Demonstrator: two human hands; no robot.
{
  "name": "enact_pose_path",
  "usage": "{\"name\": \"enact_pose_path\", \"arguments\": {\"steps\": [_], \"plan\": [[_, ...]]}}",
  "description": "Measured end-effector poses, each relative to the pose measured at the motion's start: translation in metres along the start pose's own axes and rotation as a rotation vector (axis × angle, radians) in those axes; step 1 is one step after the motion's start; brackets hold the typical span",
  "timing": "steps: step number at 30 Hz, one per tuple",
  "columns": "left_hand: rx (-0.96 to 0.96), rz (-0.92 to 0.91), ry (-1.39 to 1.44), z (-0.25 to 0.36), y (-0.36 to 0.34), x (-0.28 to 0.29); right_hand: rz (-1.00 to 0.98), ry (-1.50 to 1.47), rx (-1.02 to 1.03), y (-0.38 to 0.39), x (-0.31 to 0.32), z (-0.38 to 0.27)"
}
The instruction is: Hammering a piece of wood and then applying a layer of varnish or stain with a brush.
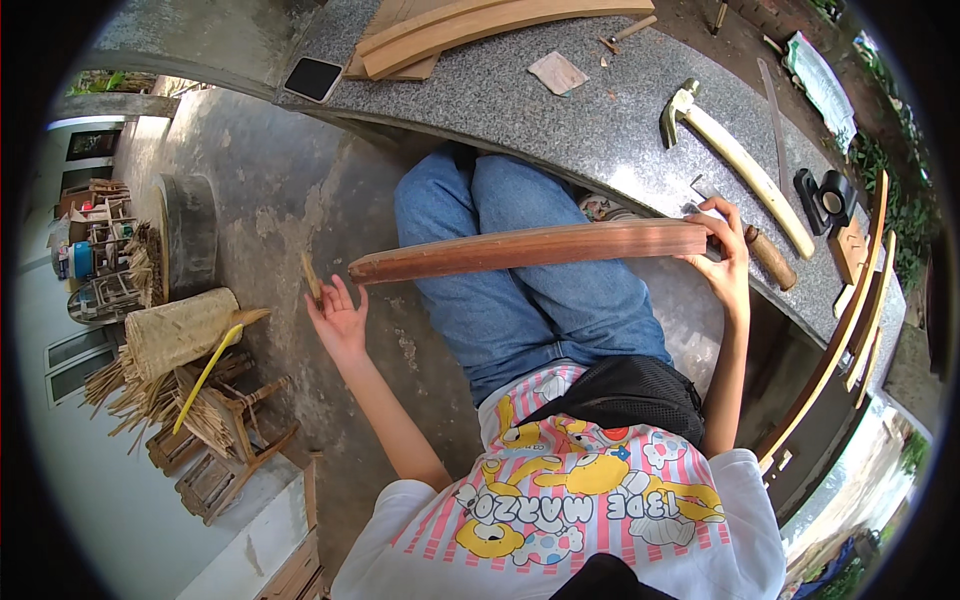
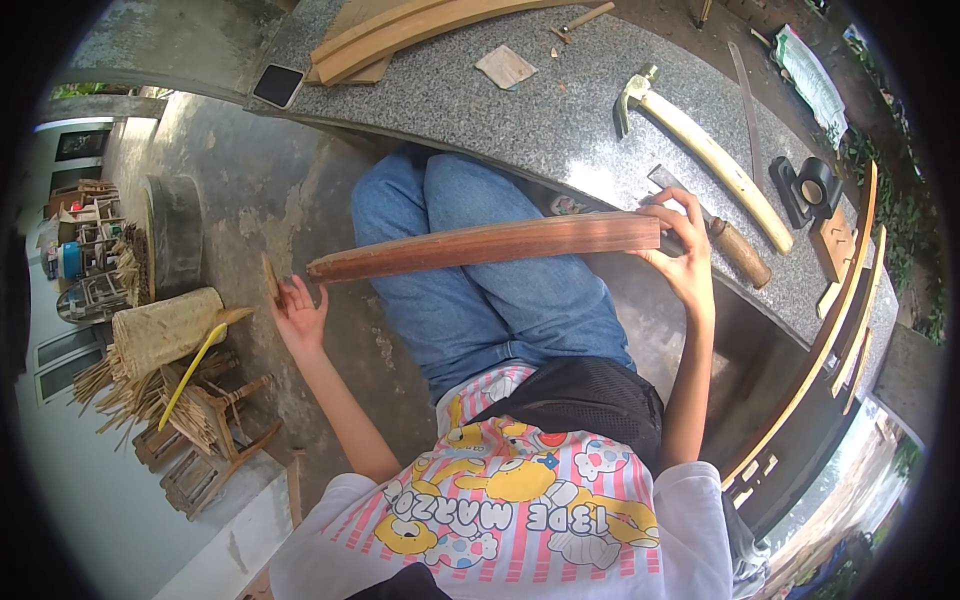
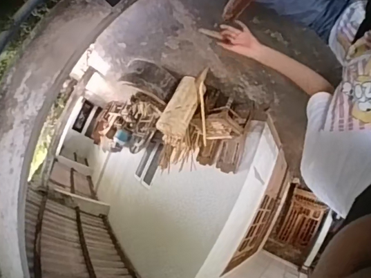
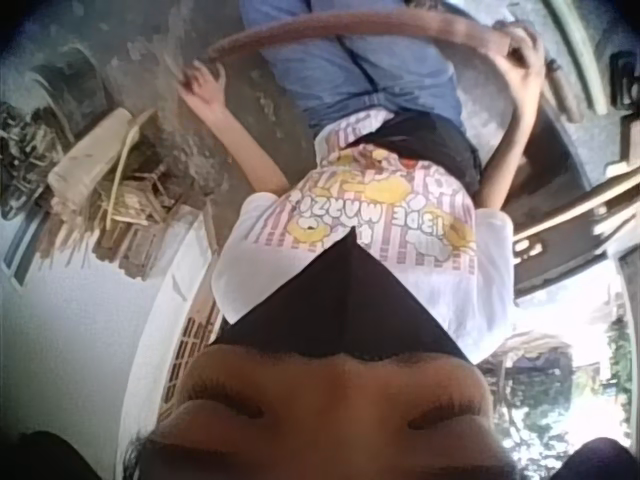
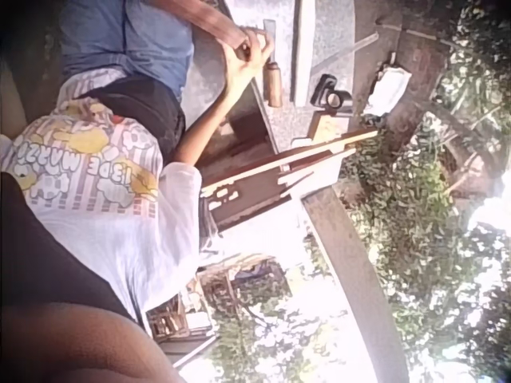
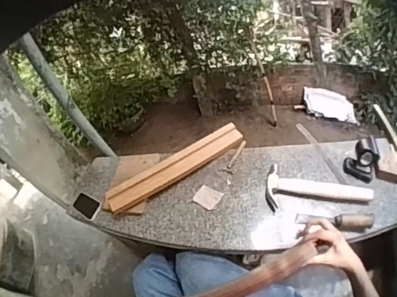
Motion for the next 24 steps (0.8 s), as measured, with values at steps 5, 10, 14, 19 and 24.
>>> {"name": "enact_pose_path", "arguments": {"steps": [5, 10, 14, 19, 24], "plan": [[0.128, -0.272, -0.178, -0.022, 0.01, -0.016, 0.061, 0.166, 0.168, 0.002, 0.003, -0.011], [0.016, -0.276, -0.275, -0.031, 0.009, -0.011, 0.092, 0.171, 0.199, 0.002, 0.011, -0.016], [0.009, -0.298, -0.212, -0.039, 0.003, -0.007, 0.127, 0.229, 0.311, -0.001, 0.017, -0.015], [-0.044, -0.384, -0.09, -0.051, -0.002, -0.013, 0.31, 0.422, 0.35, -0.007, -0.002, -0.006], [-0.085, -0.348, -0.127, -0.059, 0.002, -0.014, 0.349, 0.312, 0.285, -0.003, -0.018, 0.01]]}}
Point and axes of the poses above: each hand's wrist, its own y-axis away from the middle knuckle, its own x-axis out of the back of the hand, z = x × y, the point moved 1 cm from there along -y, towards the middle knuckle, and after that the axes turned 6 degrees about x, right-handed, at the moved point
